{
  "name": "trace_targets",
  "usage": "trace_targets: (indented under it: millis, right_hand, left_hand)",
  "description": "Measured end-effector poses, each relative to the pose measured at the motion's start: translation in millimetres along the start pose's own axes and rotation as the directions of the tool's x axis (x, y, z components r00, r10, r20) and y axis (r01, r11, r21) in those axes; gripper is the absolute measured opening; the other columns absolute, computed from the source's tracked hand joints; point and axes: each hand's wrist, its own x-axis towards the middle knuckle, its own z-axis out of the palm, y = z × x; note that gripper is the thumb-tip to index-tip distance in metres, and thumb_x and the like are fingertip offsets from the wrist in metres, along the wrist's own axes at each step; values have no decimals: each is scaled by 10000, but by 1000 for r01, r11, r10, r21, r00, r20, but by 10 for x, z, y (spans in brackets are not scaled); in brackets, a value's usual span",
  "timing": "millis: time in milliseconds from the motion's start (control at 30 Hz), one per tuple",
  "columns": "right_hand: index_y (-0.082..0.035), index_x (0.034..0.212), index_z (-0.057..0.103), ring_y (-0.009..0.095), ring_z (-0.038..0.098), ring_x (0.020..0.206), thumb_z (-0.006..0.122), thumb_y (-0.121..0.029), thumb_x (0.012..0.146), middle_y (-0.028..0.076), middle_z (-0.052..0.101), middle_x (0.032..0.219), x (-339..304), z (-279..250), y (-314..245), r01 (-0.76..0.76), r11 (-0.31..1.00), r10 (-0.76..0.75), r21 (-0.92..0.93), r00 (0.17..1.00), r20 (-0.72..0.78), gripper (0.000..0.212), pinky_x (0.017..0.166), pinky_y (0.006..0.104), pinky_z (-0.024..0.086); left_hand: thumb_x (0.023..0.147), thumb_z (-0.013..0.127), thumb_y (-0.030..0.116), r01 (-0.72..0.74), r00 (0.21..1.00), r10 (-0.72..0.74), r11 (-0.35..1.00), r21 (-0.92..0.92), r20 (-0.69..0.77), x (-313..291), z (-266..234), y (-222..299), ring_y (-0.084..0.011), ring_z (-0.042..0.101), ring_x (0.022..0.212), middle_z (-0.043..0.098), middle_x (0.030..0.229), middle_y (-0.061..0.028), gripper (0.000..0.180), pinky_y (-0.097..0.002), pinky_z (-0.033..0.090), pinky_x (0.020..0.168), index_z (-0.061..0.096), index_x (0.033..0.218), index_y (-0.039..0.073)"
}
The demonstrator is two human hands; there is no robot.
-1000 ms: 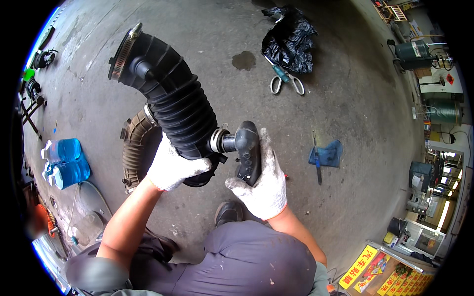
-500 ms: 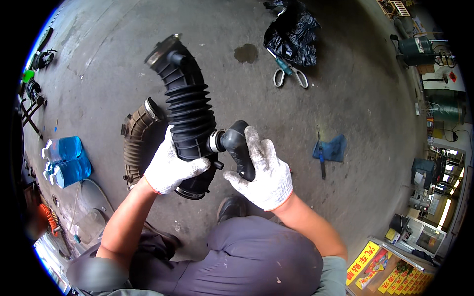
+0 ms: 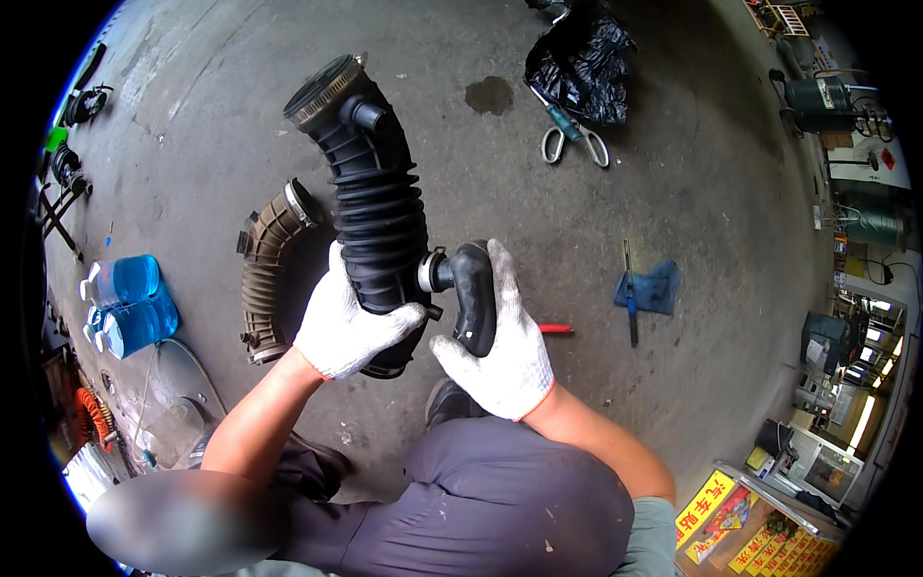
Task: The person sits on the floor and uses pliers to remove a metal clamp from a beige air intake hose. They then attach a black rubber hose to a black plastic component and secure it with a new metal clamp using the pliers.
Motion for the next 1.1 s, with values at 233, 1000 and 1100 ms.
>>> trace_targets:
  millis: [233, 1000, 1100]
  right_hand:
    - [3, 1791, 81, 519, 571, 1499, 893, -334, 910, 344, 409, 1734, 88, 25, 61, -280, 959, 270, 45, 949, 164, 1245, 1210, 513, 529]
    - [-40, 1590, 582, 294, 686, 1368, 776, -412, 1078, 192, 724, 1470, -342, 853, 628, -643, 595, 519, 482, 765, 381, 663, 1190, 411, 506]
    - [-29, 1494, 660, 289, 752, 1238, 729, -392, 1115, 180, 794, 1327, -66, 768, 306, -634, 619, 550, 464, 771, 321, 529, 1102, 409, 559]
  left_hand:
    - [821, 986, 459, -4, 999, 11, 985, -171, 40, 175, 64, -430, -291, 719, 1236, 694, 1369, -188, 1000, -433, 572, 1099, 436, 1519, -3]
    - [956, 829, 397, 66, 976, -107, 975, 212, 190, 16, 194, -970, -382, 602, 1457, 616, 1511, -292, 877, -452, 488, 1232, 471, 1641, -16]
    - [947, 863, 440, 183, 904, -226, 972, 148, 364, 33, -30, -313, -382, 542, 1519, 538, 1596, -269, 934, -450, 447, 1276, 464, 1641, -41]
